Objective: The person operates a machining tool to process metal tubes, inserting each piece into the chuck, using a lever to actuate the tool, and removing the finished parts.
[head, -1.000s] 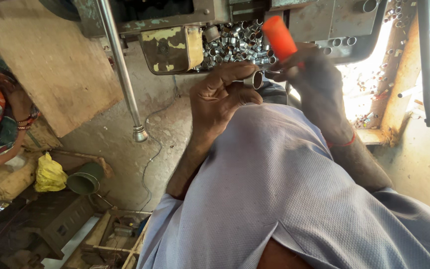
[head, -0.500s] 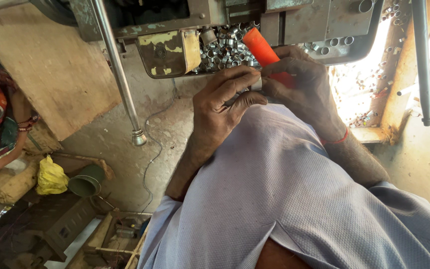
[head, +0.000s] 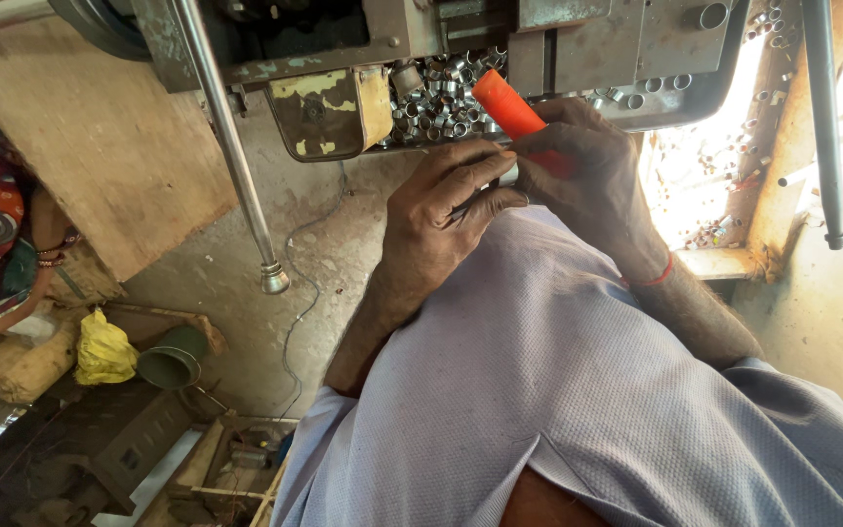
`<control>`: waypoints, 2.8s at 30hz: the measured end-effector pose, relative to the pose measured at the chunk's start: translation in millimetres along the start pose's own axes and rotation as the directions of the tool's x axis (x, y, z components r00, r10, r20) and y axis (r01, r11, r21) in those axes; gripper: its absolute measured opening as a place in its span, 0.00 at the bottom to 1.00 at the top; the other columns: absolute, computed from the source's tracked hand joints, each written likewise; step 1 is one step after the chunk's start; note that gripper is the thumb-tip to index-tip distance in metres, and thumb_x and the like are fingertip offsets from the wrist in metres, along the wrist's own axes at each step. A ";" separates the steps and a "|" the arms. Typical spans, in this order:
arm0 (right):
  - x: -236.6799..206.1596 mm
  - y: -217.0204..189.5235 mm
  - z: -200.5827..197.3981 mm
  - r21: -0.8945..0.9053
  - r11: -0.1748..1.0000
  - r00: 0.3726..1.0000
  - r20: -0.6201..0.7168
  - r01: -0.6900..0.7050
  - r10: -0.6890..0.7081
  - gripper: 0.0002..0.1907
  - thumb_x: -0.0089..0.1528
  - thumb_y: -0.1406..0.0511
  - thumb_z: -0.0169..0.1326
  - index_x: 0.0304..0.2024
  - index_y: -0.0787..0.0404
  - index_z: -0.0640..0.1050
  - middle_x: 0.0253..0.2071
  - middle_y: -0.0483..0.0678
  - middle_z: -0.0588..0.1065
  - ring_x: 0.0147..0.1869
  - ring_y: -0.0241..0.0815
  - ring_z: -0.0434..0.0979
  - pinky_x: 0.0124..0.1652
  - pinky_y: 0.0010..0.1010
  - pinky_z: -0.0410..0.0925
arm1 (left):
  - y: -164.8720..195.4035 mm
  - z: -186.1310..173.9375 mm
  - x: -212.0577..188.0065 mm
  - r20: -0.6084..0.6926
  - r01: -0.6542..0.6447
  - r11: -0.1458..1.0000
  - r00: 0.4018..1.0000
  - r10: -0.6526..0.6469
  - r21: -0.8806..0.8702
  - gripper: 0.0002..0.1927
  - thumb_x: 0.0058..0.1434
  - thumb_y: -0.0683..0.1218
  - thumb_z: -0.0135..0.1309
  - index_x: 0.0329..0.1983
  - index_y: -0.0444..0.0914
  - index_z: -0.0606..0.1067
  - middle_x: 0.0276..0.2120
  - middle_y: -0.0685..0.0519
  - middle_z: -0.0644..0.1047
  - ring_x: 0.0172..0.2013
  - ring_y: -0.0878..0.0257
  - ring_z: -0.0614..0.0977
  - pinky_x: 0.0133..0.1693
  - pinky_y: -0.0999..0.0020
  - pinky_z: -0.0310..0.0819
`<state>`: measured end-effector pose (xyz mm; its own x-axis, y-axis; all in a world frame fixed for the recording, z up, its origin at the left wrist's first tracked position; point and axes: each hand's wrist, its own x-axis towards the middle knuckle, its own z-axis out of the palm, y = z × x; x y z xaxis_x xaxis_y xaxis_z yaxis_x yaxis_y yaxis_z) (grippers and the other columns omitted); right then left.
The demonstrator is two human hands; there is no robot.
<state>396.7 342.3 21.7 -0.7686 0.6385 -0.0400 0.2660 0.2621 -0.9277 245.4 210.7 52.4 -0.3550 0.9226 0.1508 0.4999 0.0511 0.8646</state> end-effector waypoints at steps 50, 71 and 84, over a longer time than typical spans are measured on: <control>4.5 -12.5 -19.5 0.551 0.831 0.995 -0.006 -0.082 0.103 0.18 0.63 0.69 0.67 0.52 0.61 0.74 0.54 0.56 0.79 0.57 0.43 0.82 0.56 0.33 0.78 | -64.1 3.2 -8.2 0.196 0.299 0.171 0.872 -0.449 -0.939 0.21 0.61 0.35 0.66 0.58 0.32 0.78 0.50 0.43 0.82 0.50 0.55 0.86 0.56 0.59 0.85; 2.5 4.4 -17.6 -0.189 0.957 0.975 0.036 0.222 -0.219 0.17 0.61 0.71 0.71 0.52 0.60 0.82 0.56 0.50 0.80 0.57 0.46 0.82 0.54 0.33 0.75 | -57.2 -3.2 -11.4 -0.081 0.098 0.793 0.980 -0.183 -0.602 0.17 0.67 0.32 0.59 0.58 0.36 0.77 0.59 0.44 0.77 0.52 0.57 0.87 0.49 0.69 0.84; -8.0 -14.2 -1.6 -0.260 0.938 0.969 -0.027 0.230 -0.245 0.17 0.62 0.74 0.70 0.51 0.61 0.81 0.54 0.51 0.80 0.54 0.46 0.81 0.51 0.33 0.76 | -56.0 -2.8 -17.1 -0.137 0.129 0.947 0.975 -0.175 -0.293 0.14 0.66 0.37 0.61 0.55 0.35 0.78 0.55 0.45 0.79 0.48 0.61 0.88 0.49 0.71 0.84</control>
<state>400.0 334.6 35.8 -0.7944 0.5739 0.1989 0.2239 0.5811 -0.7825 221.2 191.1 2.7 -0.5421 0.8380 0.0614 0.1965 0.0554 0.9789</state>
